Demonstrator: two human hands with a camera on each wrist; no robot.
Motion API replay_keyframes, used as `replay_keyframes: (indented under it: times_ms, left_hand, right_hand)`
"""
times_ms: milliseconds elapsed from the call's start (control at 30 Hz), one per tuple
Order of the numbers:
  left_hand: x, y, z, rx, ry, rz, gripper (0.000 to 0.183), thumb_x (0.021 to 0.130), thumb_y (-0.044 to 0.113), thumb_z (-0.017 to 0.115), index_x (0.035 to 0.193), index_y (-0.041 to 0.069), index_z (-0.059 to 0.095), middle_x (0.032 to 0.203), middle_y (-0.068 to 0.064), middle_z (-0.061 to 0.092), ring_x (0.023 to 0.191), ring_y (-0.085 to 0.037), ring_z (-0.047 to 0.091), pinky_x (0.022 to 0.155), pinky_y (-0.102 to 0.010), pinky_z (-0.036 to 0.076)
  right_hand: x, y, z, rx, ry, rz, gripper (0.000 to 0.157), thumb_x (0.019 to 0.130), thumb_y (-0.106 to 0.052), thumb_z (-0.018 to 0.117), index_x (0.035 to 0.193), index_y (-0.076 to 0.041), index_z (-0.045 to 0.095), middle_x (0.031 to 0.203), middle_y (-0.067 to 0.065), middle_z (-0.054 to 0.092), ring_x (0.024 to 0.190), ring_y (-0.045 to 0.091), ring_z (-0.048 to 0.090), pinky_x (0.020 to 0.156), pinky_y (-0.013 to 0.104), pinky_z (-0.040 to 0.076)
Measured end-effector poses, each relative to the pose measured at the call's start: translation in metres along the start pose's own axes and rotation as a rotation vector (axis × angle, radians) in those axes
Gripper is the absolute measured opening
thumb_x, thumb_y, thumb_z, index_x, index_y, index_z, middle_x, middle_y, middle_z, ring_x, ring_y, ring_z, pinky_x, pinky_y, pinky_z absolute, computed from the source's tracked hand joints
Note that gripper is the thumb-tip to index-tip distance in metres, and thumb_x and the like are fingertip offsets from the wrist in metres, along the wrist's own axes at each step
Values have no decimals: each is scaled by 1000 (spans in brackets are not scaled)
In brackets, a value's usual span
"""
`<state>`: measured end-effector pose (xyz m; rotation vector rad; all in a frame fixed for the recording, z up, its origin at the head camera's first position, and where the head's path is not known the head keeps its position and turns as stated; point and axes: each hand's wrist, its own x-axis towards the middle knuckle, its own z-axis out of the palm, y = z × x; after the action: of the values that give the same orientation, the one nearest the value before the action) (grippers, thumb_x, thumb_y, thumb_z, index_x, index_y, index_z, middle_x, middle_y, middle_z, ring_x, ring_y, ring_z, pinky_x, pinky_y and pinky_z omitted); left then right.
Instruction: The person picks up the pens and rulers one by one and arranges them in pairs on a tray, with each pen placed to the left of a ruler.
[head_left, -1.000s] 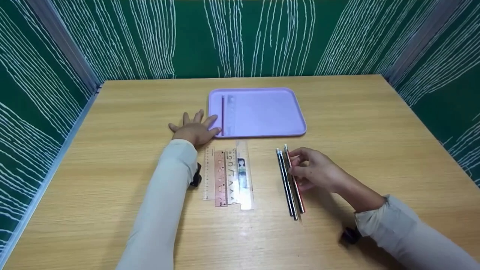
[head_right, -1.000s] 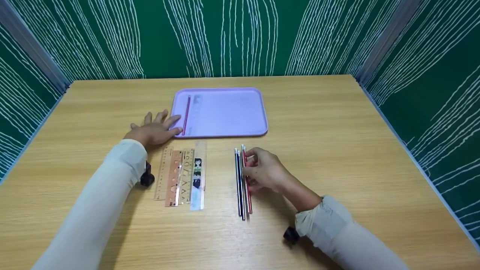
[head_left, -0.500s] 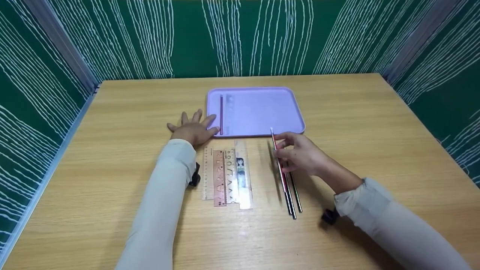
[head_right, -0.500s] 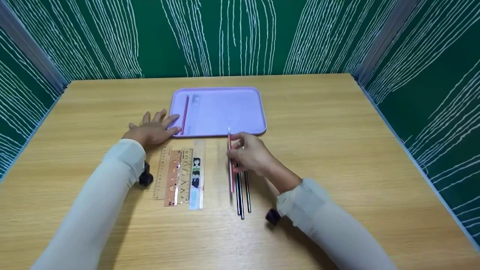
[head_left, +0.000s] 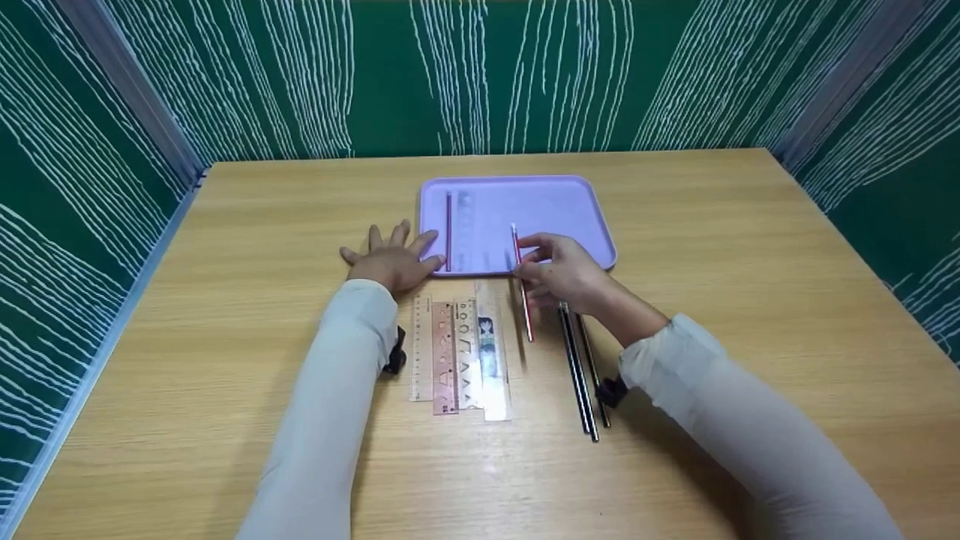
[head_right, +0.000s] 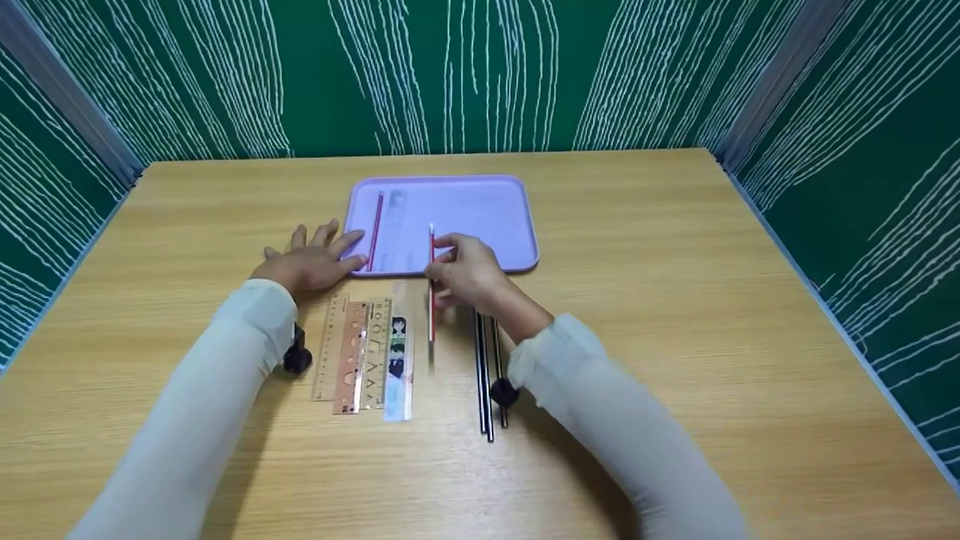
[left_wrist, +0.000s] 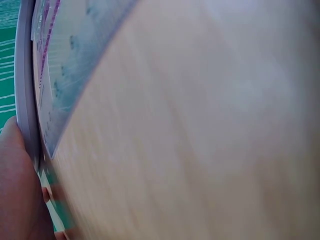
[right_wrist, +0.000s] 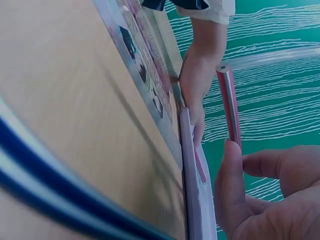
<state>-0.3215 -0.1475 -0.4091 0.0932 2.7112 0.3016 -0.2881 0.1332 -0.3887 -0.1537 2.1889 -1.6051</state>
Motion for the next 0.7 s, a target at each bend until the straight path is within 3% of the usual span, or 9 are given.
replay_keyframes:
  times_ms: [167,400,700]
  left_hand:
    - [0,0,1,4,-2,1,70,98,76,25,161,52,6,174,-1,-8,154,-51,-16,102,-91,-5]
    - [-2,0,0,-7,2,0,70,98,76,26,161,51,7,174,-1,-8,155,-50,-17,104,-90,-6]
    - [-3,0,-1,6,0,3,69,99,75,25,160,52,6,174,0,-8,154,-50,-16,105,-90,-4]
  right_hand:
    - [15,-6,5,3,29,5,55,99,-7,64,151,-9,46,119,11,56,79,19,63,73,37,64]
    - [37,-24,8,33,50,6,54,98,-7,65,149,-11,48,122,12,58,109,33,65,83,41,63]
    - [66,-42,9,25,87,0,47,100,-6,63,145,-9,50,119,11,58,113,36,66,80,38,64]
